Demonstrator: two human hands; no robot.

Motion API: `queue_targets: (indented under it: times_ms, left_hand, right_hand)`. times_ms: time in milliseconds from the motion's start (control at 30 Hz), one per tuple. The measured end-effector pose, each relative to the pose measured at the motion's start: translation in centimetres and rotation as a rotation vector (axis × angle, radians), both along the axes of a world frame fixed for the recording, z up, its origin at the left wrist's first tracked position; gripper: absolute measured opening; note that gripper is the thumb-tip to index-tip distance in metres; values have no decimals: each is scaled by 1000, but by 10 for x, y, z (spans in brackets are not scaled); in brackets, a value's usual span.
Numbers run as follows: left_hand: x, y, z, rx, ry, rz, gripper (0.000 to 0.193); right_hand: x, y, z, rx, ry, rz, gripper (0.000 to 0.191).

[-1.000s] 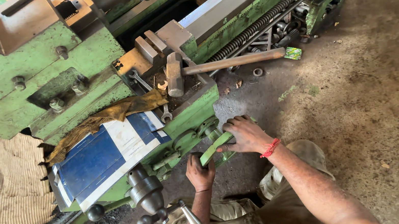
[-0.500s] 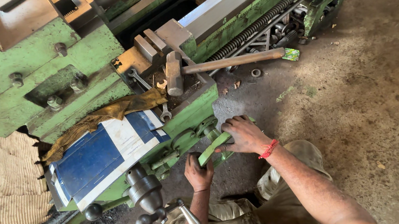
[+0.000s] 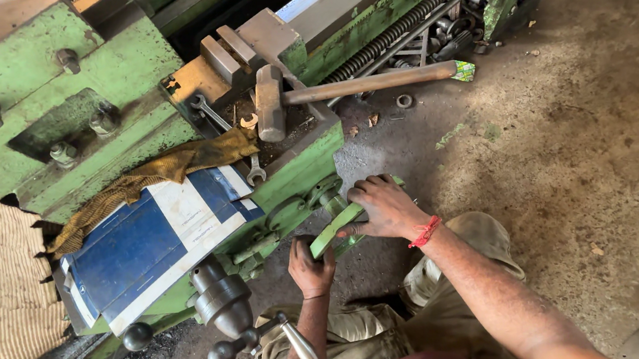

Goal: The person operates a green milling machine by turning a handwheel with both hands to adjust the machine's position. The person repeatedly rotates the wheel in both directions while maintaining a steady grip.

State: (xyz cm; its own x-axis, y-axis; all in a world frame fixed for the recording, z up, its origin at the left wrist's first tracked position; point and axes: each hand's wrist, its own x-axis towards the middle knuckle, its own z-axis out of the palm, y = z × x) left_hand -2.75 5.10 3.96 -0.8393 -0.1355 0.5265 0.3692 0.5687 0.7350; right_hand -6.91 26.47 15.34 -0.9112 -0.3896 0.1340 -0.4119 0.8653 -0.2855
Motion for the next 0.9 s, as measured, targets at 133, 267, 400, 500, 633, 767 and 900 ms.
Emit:
queue_targets:
  times_ms: [133, 267, 400, 500, 633, 767, 900]
  left_hand:
    - [0, 0, -3, -14, 0, 8, 22]
    - [0, -1, -4, -28, 14, 9, 22]
    - [1, -3, -6, -6, -6, -15, 26]
    - [1, -4, -14, -5, -7, -20, 26]
    - [6, -4, -26, 2, -37, -18, 24]
    - [2, -4, -27, -20, -11, -12, 25]
    - [-1, -3, -21, -4, 28, -19, 25]
  right_hand:
    - [-1, 0, -1, 1, 2, 7, 92]
    - [0, -1, -1, -17, 31, 21, 91]
    - [1, -2, 0, -6, 27, 12, 89]
    - [4, -1, -3, -25, 84, 30, 86]
    - [9, 0, -6, -29, 67, 32, 84]
    - [6, -3, -4, 12, 41, 31, 84]
    - [2, -4, 1, 39, 24, 34, 87]
